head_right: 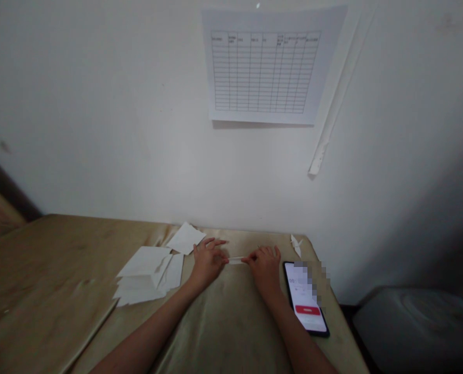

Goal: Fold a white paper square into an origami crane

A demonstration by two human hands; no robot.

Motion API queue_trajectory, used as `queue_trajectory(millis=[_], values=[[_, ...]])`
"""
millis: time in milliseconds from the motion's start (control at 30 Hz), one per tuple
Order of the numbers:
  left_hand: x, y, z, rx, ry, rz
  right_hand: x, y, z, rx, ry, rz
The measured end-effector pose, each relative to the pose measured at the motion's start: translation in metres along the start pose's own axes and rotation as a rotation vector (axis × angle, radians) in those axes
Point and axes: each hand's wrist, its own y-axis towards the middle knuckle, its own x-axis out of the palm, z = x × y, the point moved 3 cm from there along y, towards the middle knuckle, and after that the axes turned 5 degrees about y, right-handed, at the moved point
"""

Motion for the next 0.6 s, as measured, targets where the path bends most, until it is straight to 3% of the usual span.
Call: queue_trajectory(millis=[200,333,600], values=[[0.001,0.006,-0.005,-0.062,-0.127,0.029,0.002,-0.001,0.007,0.174,0.327,0.140],[0.001,0.003,-0.001,-0.072,-0.162,0.021,0.009,-0.004,0.006,0.175,0.442,0.098],[0.004,-0.003,0.010,-0.059,-0.171,-0.120,0.018,-0.001,0.001,0.171,0.619,-0.027]])
